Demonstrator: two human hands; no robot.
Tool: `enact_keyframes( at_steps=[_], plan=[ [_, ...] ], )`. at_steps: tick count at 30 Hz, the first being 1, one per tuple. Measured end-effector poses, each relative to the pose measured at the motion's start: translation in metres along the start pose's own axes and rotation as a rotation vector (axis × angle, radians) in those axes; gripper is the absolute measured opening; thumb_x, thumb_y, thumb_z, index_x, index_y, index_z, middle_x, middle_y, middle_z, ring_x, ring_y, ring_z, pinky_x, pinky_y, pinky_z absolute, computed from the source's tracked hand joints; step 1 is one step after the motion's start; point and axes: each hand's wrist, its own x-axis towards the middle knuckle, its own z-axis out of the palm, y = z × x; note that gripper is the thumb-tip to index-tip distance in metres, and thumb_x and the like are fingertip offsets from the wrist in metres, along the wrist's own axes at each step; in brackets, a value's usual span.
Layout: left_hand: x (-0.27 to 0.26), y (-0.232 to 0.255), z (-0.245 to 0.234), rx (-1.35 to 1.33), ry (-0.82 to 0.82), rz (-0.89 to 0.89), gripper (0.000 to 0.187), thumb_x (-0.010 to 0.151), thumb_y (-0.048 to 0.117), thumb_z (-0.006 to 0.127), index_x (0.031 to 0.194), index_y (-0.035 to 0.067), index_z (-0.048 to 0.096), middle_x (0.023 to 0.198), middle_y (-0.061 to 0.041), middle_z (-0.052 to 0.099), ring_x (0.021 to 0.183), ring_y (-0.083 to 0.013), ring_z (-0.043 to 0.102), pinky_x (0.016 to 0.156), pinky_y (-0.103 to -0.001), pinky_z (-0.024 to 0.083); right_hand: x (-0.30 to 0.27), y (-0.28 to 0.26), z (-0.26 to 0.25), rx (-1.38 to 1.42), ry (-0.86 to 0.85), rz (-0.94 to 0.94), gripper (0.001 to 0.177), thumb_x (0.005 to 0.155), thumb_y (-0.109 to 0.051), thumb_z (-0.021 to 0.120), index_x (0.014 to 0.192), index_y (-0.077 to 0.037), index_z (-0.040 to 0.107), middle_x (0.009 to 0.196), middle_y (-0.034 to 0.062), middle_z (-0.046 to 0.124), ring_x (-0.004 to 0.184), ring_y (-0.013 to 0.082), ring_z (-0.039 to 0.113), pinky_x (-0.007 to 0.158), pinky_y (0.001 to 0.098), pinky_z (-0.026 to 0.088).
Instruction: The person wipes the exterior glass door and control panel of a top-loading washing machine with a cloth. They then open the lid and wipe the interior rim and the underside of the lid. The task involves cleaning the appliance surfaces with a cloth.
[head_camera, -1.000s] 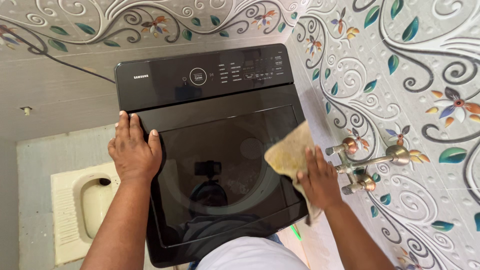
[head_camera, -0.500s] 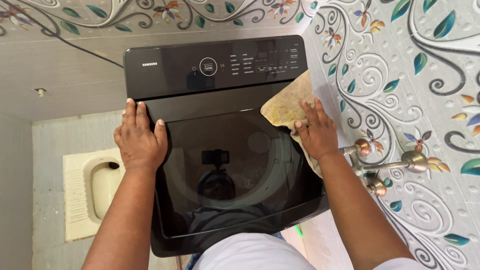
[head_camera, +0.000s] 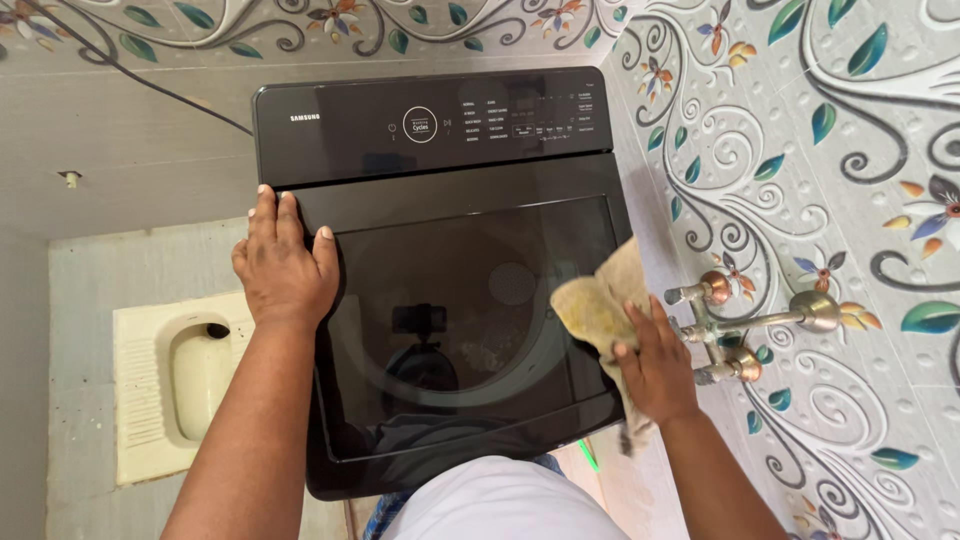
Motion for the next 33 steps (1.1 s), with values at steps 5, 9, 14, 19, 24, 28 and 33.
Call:
enact_keyframes(
  at_steps=[5, 9, 14, 19, 24, 28, 33],
  plan=[
    [0.001, 0.000, -0.001, 0.004, -0.030, -0.010, 0.065, 0.103, 0.040, 0.048, 0.157, 0.004, 0.041, 0.168, -0.016, 0.027, 0.153, -0.0313, 0.028, 0.119, -0.054, 0.022, -0.054, 0.001, 0.000, 0.062, -0.010, 0.082, 0.057, 0.098, -0.040, 0.051, 0.151, -0.016, 0.046, 0.163, 0.0241, 0.034, 0.139, 0.0460, 0.044, 0.111, 0.0514, 0.037],
    [0.001, -0.001, 0.001, 0.000, -0.029, -0.005, 0.066, 0.103, 0.040, 0.048, 0.157, 0.004, 0.040, 0.168, -0.016, 0.026, 0.152, -0.0312, 0.028, 0.118, -0.054, 0.021, -0.082, 0.002, 0.004, 0.091, -0.005, 0.162, 0.056, 0.098, -0.041, 0.050, 0.148, -0.015, 0.048, 0.164, 0.0223, 0.033, 0.140, 0.0441, 0.043, 0.111, 0.0493, 0.038],
    [0.002, -0.003, 0.003, 0.008, -0.036, -0.003, 0.066, 0.103, 0.040, 0.047, 0.157, 0.003, 0.040, 0.169, -0.016, 0.026, 0.153, -0.0309, 0.027, 0.118, -0.054, 0.021, -0.096, 0.009, 0.009, 0.088, -0.009, 0.203, 0.058, 0.098, -0.046, 0.050, 0.145, -0.012, 0.050, 0.165, 0.0198, 0.033, 0.140, 0.0392, 0.044, 0.114, 0.0478, 0.037],
    [0.001, -0.002, 0.002, -0.008, -0.039, -0.002, 0.067, 0.103, 0.041, 0.048, 0.157, 0.003, 0.040, 0.168, -0.016, 0.025, 0.154, -0.0311, 0.027, 0.118, -0.054, 0.021, -0.088, -0.001, 0.009, -0.082, 0.070, 0.141, 0.047, 0.095, -0.041, 0.058, 0.135, -0.015, 0.057, 0.163, 0.0228, 0.033, 0.144, 0.0443, 0.037, 0.114, 0.0527, 0.032],
    [0.002, -0.001, 0.000, -0.010, -0.044, -0.003, 0.067, 0.102, 0.040, 0.048, 0.157, 0.003, 0.039, 0.168, -0.016, 0.025, 0.154, -0.0312, 0.026, 0.118, -0.054, 0.021, -0.080, -0.033, 0.000, -0.163, 0.169, -0.045, 0.034, 0.092, -0.038, 0.063, 0.118, -0.017, 0.066, 0.156, 0.0250, 0.039, 0.144, 0.0457, 0.037, 0.115, 0.0549, 0.032],
    [0.001, 0.000, -0.001, -0.016, -0.060, -0.012, 0.067, 0.103, 0.041, 0.048, 0.158, 0.004, 0.038, 0.169, -0.015, 0.024, 0.153, -0.0305, 0.025, 0.118, -0.055, 0.021, -0.077, -0.064, 0.005, -0.111, 0.203, -0.195, 0.026, 0.094, -0.039, 0.064, 0.106, -0.016, 0.071, 0.151, 0.0232, 0.043, 0.143, 0.0436, 0.039, 0.117, 0.0541, 0.032],
    [0.003, 0.000, 0.000, 0.001, -0.066, -0.010, 0.067, 0.103, 0.042, 0.046, 0.158, 0.004, 0.037, 0.168, -0.014, 0.021, 0.153, -0.0301, 0.023, 0.117, -0.055, 0.020, -0.066, -0.102, 0.013, -0.081, 0.060, -0.265, 0.023, 0.091, -0.038, 0.064, 0.089, -0.016, 0.071, 0.146, 0.0195, 0.048, 0.140, 0.0418, 0.041, 0.116, 0.0545, 0.030]
  ],
)
